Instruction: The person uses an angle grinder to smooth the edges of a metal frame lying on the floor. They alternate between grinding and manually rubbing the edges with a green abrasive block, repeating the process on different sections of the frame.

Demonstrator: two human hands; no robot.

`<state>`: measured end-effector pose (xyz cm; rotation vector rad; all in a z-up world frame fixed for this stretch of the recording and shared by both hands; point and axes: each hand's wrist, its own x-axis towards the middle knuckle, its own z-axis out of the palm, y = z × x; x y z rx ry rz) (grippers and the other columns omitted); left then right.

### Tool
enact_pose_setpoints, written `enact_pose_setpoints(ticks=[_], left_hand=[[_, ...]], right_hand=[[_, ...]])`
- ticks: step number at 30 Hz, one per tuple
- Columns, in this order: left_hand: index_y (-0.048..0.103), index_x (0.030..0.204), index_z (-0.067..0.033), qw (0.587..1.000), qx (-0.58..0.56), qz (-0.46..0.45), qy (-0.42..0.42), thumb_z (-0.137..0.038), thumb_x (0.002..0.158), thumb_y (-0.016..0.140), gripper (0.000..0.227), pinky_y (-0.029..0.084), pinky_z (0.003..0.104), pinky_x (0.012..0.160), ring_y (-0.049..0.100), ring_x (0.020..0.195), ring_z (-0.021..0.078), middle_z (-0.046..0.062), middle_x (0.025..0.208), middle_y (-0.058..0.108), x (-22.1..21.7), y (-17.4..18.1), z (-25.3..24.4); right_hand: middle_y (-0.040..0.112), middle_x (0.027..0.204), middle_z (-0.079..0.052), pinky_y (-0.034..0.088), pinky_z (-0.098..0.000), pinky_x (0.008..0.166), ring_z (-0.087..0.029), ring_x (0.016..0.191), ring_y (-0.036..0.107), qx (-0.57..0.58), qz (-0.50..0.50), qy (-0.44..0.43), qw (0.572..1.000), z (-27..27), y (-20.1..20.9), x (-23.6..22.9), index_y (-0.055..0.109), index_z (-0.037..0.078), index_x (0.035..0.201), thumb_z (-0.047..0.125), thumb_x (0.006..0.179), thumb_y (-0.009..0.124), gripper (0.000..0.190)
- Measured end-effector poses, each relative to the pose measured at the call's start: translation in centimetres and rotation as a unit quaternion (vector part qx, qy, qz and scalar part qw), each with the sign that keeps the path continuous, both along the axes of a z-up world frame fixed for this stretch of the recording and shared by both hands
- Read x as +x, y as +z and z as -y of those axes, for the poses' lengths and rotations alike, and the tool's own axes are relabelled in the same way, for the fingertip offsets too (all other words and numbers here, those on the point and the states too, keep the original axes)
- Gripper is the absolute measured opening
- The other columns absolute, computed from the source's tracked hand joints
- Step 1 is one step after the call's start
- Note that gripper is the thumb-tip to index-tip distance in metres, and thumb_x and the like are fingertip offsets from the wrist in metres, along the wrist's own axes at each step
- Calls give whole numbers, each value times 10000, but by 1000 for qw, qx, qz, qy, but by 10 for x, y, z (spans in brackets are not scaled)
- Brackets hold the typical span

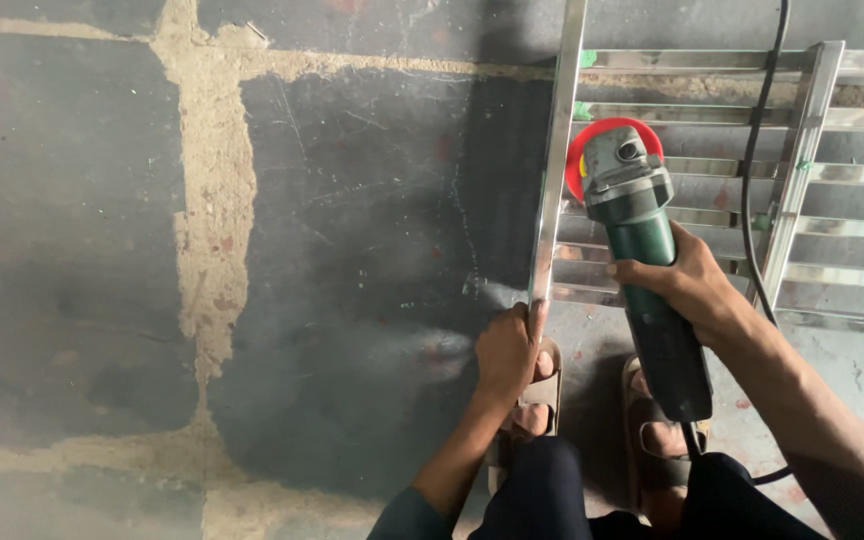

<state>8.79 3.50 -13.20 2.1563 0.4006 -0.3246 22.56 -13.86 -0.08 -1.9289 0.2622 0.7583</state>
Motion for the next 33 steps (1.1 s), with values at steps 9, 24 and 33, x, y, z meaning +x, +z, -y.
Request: enact_pose_setpoints(ticks=[9, 24, 33], left_hand=[[634, 797, -77, 994, 76, 81, 19, -488, 1073, 425, 538, 559, 488, 605, 700, 691, 380, 156, 783, 699, -5, -16, 10], [626, 807, -75, 987, 86, 126, 46, -384, 1089, 488, 440, 555, 449, 556, 698, 649, 336, 129, 740, 689, -7, -20, 13], [636, 807, -86, 988, 99, 115, 40, -390, 1090, 473, 446, 554, 443, 550, 698, 642, 323, 120, 735, 691, -5, -22, 14]], right_hand=[[685, 848, -160, 565, -386, 579, -240, 676, 667, -45, -18, 18, 999, 5, 10, 14, 628, -37, 1157, 197, 699, 783, 537], [659, 828, -154, 579, -397, 546, -248, 641, 667, -18, -25, 15, 999, -1, 12, 9, 585, -39, 1168, 171, 734, 778, 519], [677, 862, -159, 595, -365, 571, -223, 673, 676, -27, -9, 25, 999, 1, 9, 17, 609, -68, 1173, 183, 739, 779, 530]])
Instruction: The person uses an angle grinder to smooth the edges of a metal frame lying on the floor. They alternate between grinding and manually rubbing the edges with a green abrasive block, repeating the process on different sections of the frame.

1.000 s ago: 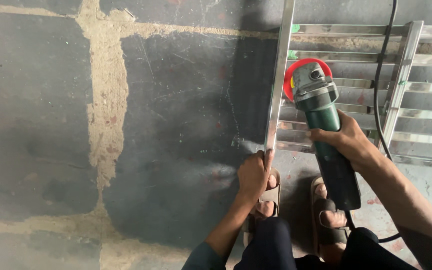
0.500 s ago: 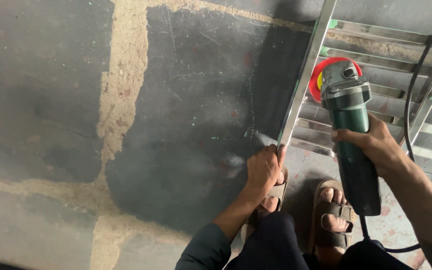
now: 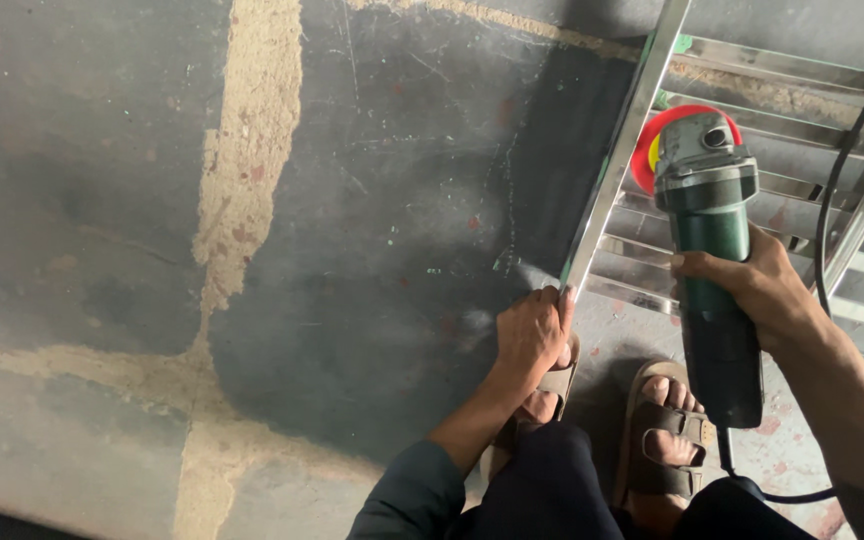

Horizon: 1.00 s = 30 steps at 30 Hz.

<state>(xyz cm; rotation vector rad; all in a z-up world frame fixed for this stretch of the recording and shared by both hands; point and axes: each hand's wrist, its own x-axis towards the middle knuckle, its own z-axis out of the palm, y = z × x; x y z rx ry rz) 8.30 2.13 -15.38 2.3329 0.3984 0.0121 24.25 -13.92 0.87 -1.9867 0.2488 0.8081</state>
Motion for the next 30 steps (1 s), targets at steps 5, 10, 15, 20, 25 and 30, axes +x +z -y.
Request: enact_pose_setpoints(ticks=[5, 10, 15, 20, 25, 30], left_hand=[[640, 800, -95, 1000, -8, -13, -8, -396, 1085, 472, 447, 551, 441, 539, 696, 620, 320, 112, 704, 686, -1, 2, -2], [641, 806, -94, 1000, -1, 0, -4, -398, 1088, 472, 448, 555, 436, 547, 701, 625, 314, 114, 692, 680, 1, 4, -3], [643, 794, -101, 1000, 1, -4, 1, -387, 1092, 457, 452, 553, 437, 544, 700, 626, 315, 107, 709, 689, -1, 3, 1], [653, 794, -99, 1000, 14, -8, 4, -390, 1087, 460, 456, 549, 438, 539, 686, 601, 321, 111, 685, 682, 2, 3, -1], [653, 790, -97, 1000, -6, 15, 18, -399, 1097, 455, 474, 543, 444, 535, 684, 602, 326, 116, 690, 680, -2, 1, 0], [657, 785, -99, 1000, -6, 8, 12, -398, 1089, 461, 469, 542, 451, 527, 685, 585, 331, 119, 666, 675, 2, 1, -1]], right_hand=[[669, 850, -168, 607, -384, 577, -249, 662, 686, -17, 1, 8, 1000, 1, -2, 2, 591, -49, 1215, 198, 728, 776, 577], [665, 858, -159, 594, -408, 593, -268, 681, 688, -15, -8, 27, 999, 9, 0, -2, 601, -57, 1222, 217, 717, 775, 600], [683, 885, -169, 583, -394, 623, -264, 711, 702, -13, -27, 25, 999, 24, -4, -23, 604, -59, 1199, 185, 684, 794, 601], [682, 909, -172, 607, -394, 633, -263, 722, 716, -8, -31, 33, 999, 20, -6, -41, 599, -45, 1212, 162, 692, 796, 594], [684, 900, -165, 609, -389, 610, -266, 710, 715, -5, -12, 36, 999, 11, -5, -46, 587, -40, 1221, 183, 698, 793, 605], [677, 899, -176, 618, -400, 590, -276, 699, 715, -27, -17, 27, 999, 4, -1, -49, 602, -58, 1202, 159, 669, 792, 605]])
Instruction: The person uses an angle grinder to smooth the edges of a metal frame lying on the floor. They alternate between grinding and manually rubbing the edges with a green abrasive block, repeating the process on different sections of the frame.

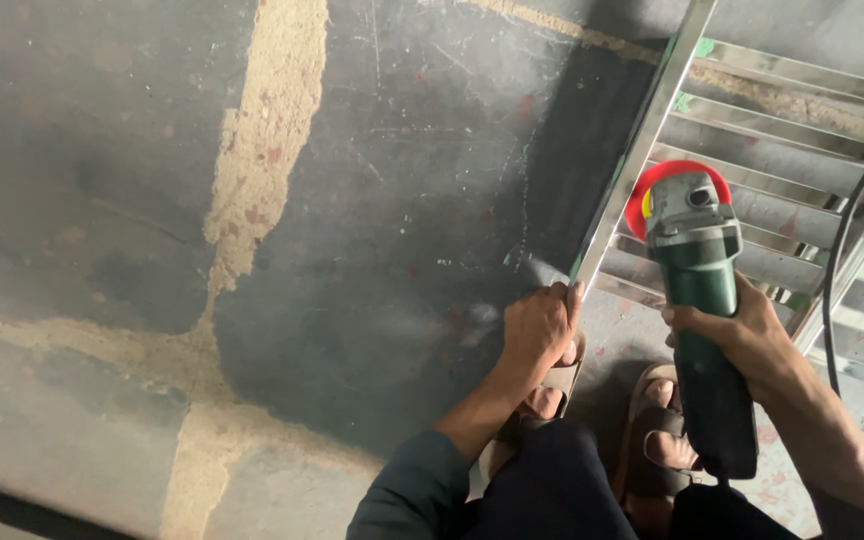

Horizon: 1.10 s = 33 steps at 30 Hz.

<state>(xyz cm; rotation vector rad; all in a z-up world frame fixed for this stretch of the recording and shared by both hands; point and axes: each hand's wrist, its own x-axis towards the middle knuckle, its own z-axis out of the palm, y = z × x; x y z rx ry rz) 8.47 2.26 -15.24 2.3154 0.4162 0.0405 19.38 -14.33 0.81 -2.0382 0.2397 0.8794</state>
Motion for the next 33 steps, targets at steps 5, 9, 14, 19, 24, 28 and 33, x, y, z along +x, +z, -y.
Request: enact_pose_setpoints(ticks=[5, 9, 14, 19, 24, 28, 33], left_hand=[[648, 772, -103, 1000, 2, 5, 3, -402, 1095, 461, 478, 543, 443, 523, 687, 589, 327, 113, 669, 675, -4, -6, 3], [646, 783, -103, 1000, -10, 12, 2, -399, 1088, 460, 464, 541, 444, 516, 685, 578, 326, 109, 664, 677, 1, -9, 3], [647, 797, -96, 1000, -8, 15, 4, -400, 1094, 461, 464, 535, 448, 514, 683, 580, 329, 114, 671, 676, -4, -8, 3], [650, 790, -94, 1000, -11, 11, 3, -411, 1096, 449, 484, 545, 442, 528, 684, 577, 328, 122, 663, 673, -3, -6, 1], [652, 790, -90, 1000, -29, -9, 4, -407, 1088, 461, 475, 545, 451, 523, 685, 581, 333, 128, 672, 681, -2, -7, 3], [651, 796, -86, 999, -42, -13, -3, -395, 1080, 468, 458, 540, 464, 525, 680, 580, 344, 137, 681, 681, -2, -3, 0], [648, 798, -92, 999, -33, 5, 12, -405, 1084, 489, 453, 544, 450, 536, 678, 588, 334, 127, 681, 676, -3, -1, -1]], right_hand=[[669, 915, -175, 605, -397, 574, -268, 699, 713, -2, -15, 4, 1000, 5, 1, -13, 589, -34, 1234, 176, 682, 780, 621], [666, 923, -178, 604, -387, 594, -264, 711, 709, -8, -4, -10, 1000, 2, -1, -15, 591, -55, 1218, 169, 683, 792, 613], [670, 913, -168, 603, -382, 595, -261, 708, 711, 13, 15, -5, 1000, -4, -3, -9, 572, -40, 1249, 188, 712, 785, 621], [659, 894, -163, 604, -384, 584, -263, 696, 706, 14, 12, -7, 1000, -6, 1, -6, 591, -60, 1218, 167, 705, 780, 592], [642, 889, -175, 607, -392, 571, -265, 689, 700, 37, 14, -30, 999, -8, -8, -11, 557, -65, 1218, 170, 719, 773, 593], [643, 901, -168, 617, -379, 598, -256, 704, 701, 31, 61, -4, 998, -12, -13, -2, 544, -51, 1247, 186, 755, 752, 584], [651, 928, -158, 608, -367, 634, -242, 738, 701, 48, 57, -4, 997, -12, -7, 15, 540, -60, 1243, 174, 764, 753, 573]])
